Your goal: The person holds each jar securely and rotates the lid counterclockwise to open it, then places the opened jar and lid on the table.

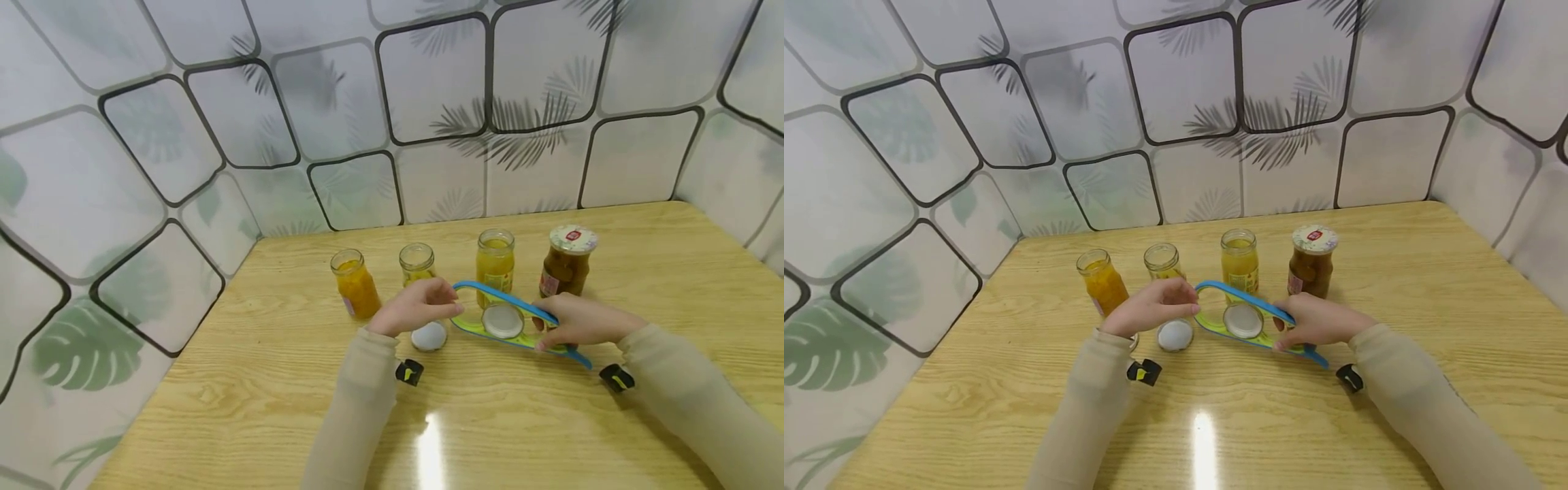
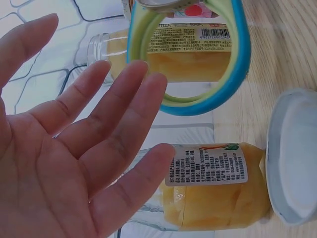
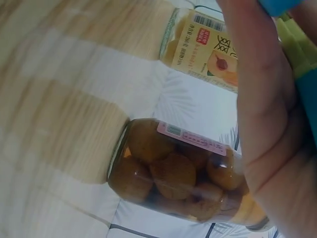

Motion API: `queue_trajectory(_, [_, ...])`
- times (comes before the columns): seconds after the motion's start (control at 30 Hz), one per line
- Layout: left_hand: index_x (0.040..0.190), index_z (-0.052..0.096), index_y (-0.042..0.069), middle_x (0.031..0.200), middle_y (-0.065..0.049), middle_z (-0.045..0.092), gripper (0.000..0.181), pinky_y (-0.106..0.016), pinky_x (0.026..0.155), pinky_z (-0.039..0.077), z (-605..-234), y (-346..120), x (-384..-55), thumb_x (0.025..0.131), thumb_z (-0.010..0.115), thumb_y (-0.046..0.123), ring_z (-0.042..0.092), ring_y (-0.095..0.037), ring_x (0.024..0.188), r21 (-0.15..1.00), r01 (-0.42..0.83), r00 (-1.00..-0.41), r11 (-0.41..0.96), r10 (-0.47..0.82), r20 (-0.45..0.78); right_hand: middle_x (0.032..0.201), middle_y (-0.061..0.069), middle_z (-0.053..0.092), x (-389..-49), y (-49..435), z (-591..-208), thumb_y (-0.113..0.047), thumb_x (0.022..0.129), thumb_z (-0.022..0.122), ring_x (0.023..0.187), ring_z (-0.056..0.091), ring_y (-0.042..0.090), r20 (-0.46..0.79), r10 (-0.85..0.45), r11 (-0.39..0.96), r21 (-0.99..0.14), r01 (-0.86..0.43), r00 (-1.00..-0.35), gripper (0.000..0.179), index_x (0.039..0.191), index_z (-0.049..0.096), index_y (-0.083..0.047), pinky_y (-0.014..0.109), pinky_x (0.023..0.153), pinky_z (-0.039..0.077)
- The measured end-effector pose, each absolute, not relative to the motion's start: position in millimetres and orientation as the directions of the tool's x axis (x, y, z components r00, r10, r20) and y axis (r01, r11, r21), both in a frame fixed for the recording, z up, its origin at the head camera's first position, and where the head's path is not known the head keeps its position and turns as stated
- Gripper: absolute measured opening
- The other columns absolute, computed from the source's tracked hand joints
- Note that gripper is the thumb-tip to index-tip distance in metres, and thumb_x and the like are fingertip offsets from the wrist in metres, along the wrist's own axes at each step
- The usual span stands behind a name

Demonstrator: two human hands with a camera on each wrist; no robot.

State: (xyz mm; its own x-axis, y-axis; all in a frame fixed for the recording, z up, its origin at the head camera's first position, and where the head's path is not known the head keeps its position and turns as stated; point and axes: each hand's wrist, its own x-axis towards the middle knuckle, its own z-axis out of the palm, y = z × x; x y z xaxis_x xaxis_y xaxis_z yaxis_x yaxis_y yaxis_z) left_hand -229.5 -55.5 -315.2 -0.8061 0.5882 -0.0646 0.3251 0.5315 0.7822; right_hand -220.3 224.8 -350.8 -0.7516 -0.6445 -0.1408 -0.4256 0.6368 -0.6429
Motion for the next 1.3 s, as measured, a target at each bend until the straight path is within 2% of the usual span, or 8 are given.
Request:
queue_trajectory(0.2, [0.107, 0.056, 0.007, 0.101, -0.004, 0.059, 0.028, -0.029, 0.08, 0.044, -317, -56, -231, 0.087, 0.057, 0.026, 0.054, -0.014, 0.093, 0.783, 0.333, -0.795, 0.525, 0.603, -0.066, 0.056, -0.005, 0.048, -221, 225, -352, -0.032, 0.088, 0.054, 0.046, 0.046, 0.007, -0.121, -0.653, 0.626, -0.641, -0.444, -0.747, 0.027, 0.074, 0.048, -0.008, 0.024, 0.043, 0.041])
queue_trajectory(0.47, [0.11, 0.054, 0.001, 0.106, -0.012, 0.058, 0.026, -0.031, 0.08, 0.044, -295, -55, -216, 0.088, 0.054, 0.016, 0.054, -0.023, 0.098, 0.799, 0.318, -0.787, 0.511, 0.612, -0.078, 0.05, -0.009, 0.05, -222, 221, -354, -0.026, 0.091, 0.049, 0.044, 0.047, 0.008, -0.05, -0.667, 0.615, -0.601, -0.511, -0.743, 0.027, 0.07, 0.05, -0.01, 0.022, 0.044, 0.039])
queue_trajectory(0.57, [0.109, 0.053, -0.001, 0.105, -0.014, 0.058, 0.025, -0.03, 0.08, 0.044, -290, -55, -212, 0.088, 0.054, 0.014, 0.054, -0.024, 0.097, 0.804, 0.315, -0.784, 0.504, 0.616, -0.079, 0.051, -0.007, 0.051, -223, 221, -354, -0.02, 0.093, 0.047, 0.045, 0.049, 0.009, -0.056, -0.665, 0.601, -0.631, -0.49, -0.744, 0.026, 0.07, 0.05, -0.007, 0.023, 0.044, 0.04])
queue_trajectory(0.77, [0.11, 0.055, 0.005, 0.102, -0.007, 0.06, 0.028, -0.03, 0.078, 0.045, -314, -56, -231, 0.088, 0.055, 0.022, 0.055, -0.017, 0.093, 0.8, 0.32, -0.783, 0.508, 0.617, -0.079, 0.053, -0.006, 0.053, -224, 222, -356, -0.015, 0.094, 0.043, 0.046, 0.051, 0.008, -0.061, -0.68, 0.566, -0.677, -0.471, -0.73, 0.025, 0.073, 0.052, -0.005, 0.024, 0.044, 0.043])
queue_trajectory(1.03, [0.11, 0.055, 0.009, 0.101, -0.004, 0.059, 0.028, -0.03, 0.077, 0.045, -317, -55, -232, 0.088, 0.056, 0.026, 0.055, -0.015, 0.091, 0.786, 0.315, -0.788, 0.533, 0.608, -0.097, 0.055, -0.005, 0.053, -225, 224, -359, -0.013, 0.095, 0.041, 0.045, 0.049, 0.009, -0.099, -0.711, 0.546, -0.702, -0.457, -0.697, 0.02, 0.078, 0.048, -0.003, 0.025, 0.044, 0.044])
queue_trajectory(1.3, [0.109, 0.055, 0.007, 0.101, -0.006, 0.059, 0.028, -0.031, 0.079, 0.044, -318, -55, -231, 0.087, 0.056, 0.025, 0.054, -0.016, 0.092, 0.785, 0.317, -0.793, 0.532, 0.602, -0.088, 0.058, 0.003, 0.056, -224, 227, -360, -0.014, 0.096, 0.039, 0.044, 0.053, 0.014, -0.179, -0.699, 0.529, -0.781, -0.332, -0.693, 0.019, 0.085, 0.043, 0.001, 0.025, 0.039, 0.041])
